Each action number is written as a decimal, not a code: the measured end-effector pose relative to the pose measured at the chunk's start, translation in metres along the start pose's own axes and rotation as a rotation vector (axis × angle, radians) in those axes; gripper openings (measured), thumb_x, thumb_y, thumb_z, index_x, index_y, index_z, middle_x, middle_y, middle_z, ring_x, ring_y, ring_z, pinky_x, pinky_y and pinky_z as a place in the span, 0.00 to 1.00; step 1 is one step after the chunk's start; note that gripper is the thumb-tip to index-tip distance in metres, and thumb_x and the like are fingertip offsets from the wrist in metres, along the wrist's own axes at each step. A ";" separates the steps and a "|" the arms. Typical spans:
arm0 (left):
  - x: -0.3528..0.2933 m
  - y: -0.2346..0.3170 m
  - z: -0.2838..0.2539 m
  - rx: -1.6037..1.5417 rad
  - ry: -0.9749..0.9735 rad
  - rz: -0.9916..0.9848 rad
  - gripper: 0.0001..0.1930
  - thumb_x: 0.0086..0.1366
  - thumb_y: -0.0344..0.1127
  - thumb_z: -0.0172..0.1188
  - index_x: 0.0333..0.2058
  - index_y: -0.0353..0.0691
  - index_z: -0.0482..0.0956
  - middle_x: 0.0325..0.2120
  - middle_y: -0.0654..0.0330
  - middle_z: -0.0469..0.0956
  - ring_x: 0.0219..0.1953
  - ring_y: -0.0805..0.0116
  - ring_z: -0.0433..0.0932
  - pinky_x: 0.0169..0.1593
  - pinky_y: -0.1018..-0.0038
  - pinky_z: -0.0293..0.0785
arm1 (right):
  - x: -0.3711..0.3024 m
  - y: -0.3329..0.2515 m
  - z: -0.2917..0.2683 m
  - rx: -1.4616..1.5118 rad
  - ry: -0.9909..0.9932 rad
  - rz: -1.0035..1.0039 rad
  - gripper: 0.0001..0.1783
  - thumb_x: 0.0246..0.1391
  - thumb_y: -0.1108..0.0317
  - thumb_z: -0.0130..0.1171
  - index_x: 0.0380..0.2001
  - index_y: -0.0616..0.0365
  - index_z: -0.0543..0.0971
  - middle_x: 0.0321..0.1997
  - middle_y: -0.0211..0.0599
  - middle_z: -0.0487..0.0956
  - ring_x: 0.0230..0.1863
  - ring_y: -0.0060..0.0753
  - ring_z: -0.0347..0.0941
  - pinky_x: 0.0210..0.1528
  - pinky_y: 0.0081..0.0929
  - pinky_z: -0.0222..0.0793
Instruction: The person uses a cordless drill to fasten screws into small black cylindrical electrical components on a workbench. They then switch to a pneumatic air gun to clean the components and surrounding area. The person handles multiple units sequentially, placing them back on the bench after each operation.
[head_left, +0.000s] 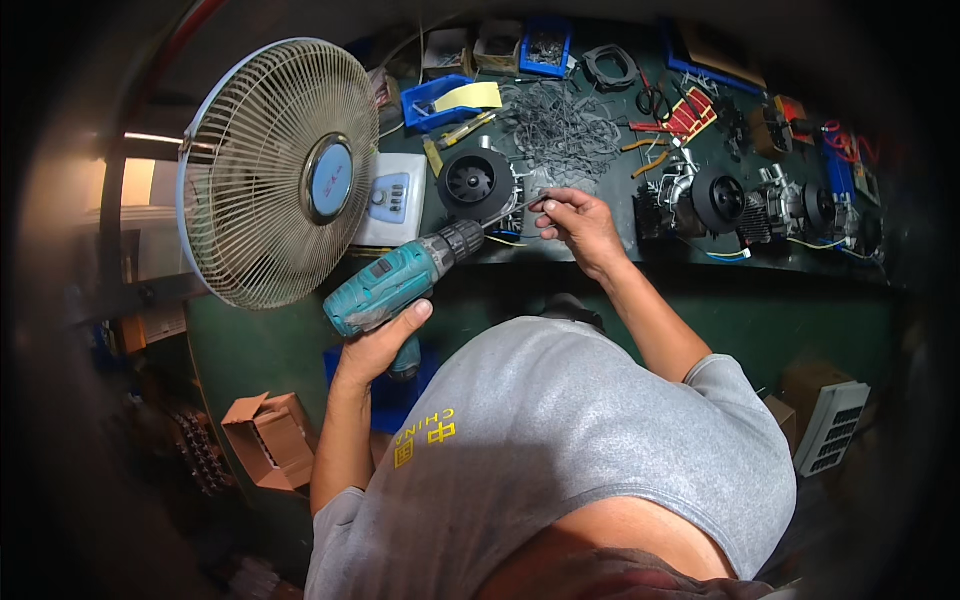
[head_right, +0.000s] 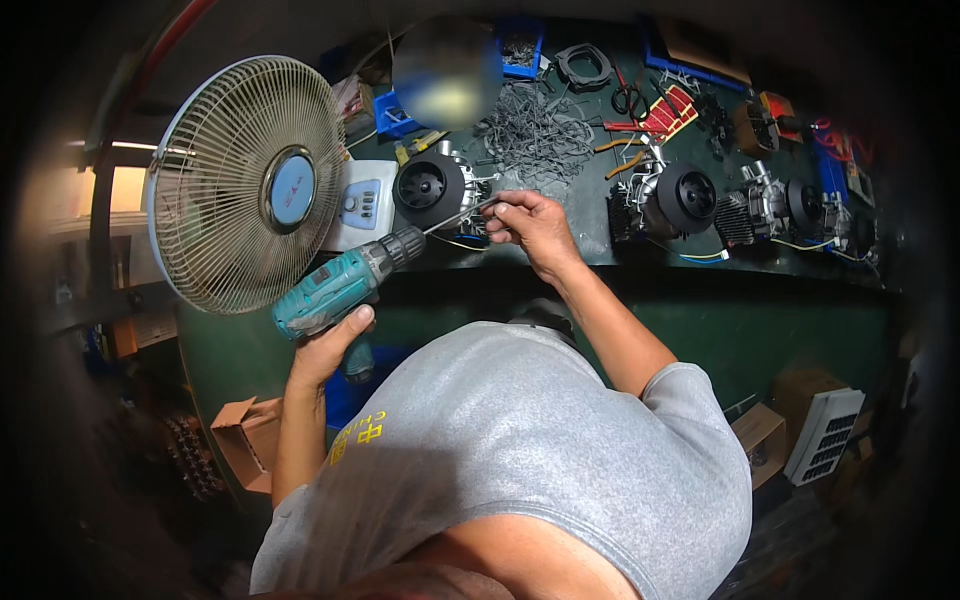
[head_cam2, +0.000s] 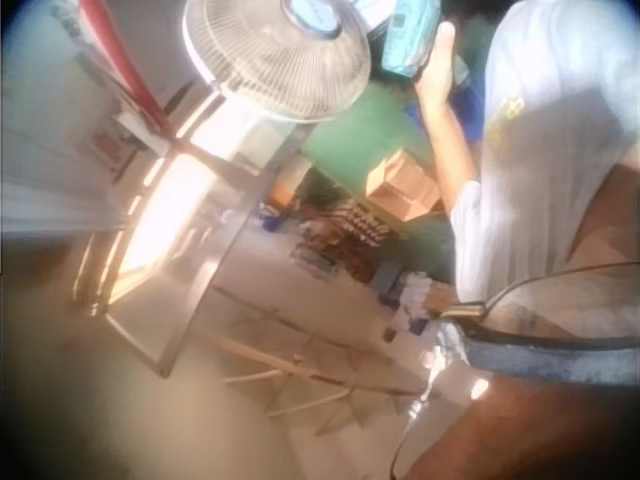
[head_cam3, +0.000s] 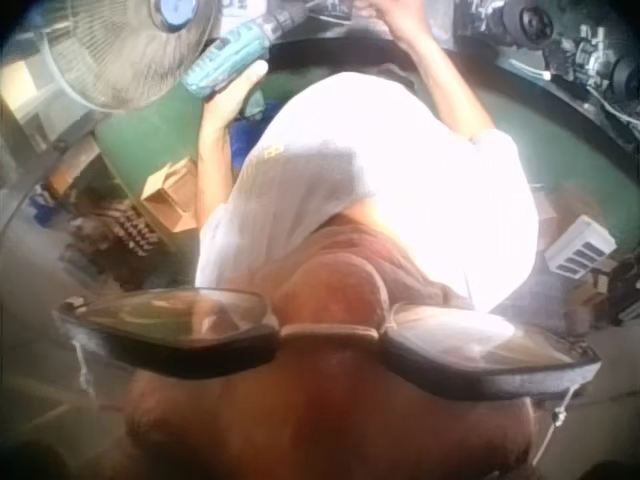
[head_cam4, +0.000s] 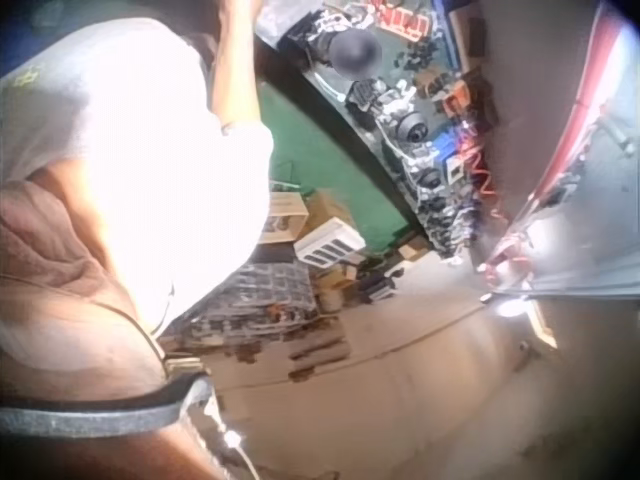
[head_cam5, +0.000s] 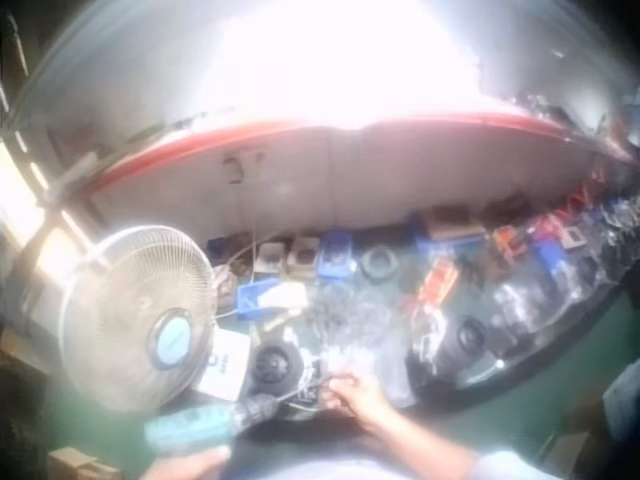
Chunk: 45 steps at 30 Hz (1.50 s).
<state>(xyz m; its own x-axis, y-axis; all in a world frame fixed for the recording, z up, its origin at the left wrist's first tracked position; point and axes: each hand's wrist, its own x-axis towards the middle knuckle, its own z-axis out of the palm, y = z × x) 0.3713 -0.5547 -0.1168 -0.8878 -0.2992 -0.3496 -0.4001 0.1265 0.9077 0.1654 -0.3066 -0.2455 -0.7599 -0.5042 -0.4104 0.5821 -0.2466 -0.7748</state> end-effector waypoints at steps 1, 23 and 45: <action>-0.001 -0.002 0.000 -0.027 0.001 0.025 0.19 0.63 0.36 0.71 0.50 0.37 0.80 0.41 0.61 0.81 0.43 0.71 0.78 0.50 0.72 0.75 | 0.000 -0.001 0.001 0.028 -0.016 -0.006 0.16 0.64 0.74 0.58 0.53 0.69 0.75 0.45 0.45 0.82 0.38 0.28 0.80 0.39 0.25 0.80; -0.023 -0.035 -0.043 -0.437 -0.091 -0.058 0.14 0.61 0.35 0.69 0.43 0.37 0.81 0.33 0.63 0.81 0.31 0.76 0.77 0.38 0.77 0.77 | -0.005 -0.077 0.035 -0.665 -0.410 0.007 0.13 0.60 0.79 0.61 0.48 0.71 0.81 0.41 0.48 0.83 0.37 0.34 0.81 0.42 0.29 0.81; -0.030 -0.108 -0.061 -0.040 0.122 0.323 0.19 0.57 0.40 0.75 0.45 0.43 0.83 0.36 0.62 0.83 0.41 0.68 0.80 0.50 0.68 0.75 | 0.037 -0.123 0.131 -0.795 -0.538 0.218 0.10 0.61 0.74 0.62 0.45 0.66 0.82 0.38 0.46 0.85 0.35 0.34 0.84 0.40 0.30 0.83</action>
<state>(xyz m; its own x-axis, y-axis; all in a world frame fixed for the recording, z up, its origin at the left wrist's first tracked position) 0.4551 -0.6170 -0.1897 -0.9326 -0.3607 -0.0151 -0.0918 0.1966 0.9762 0.1034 -0.4032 -0.1023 -0.3111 -0.8307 -0.4618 0.1800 0.4256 -0.8868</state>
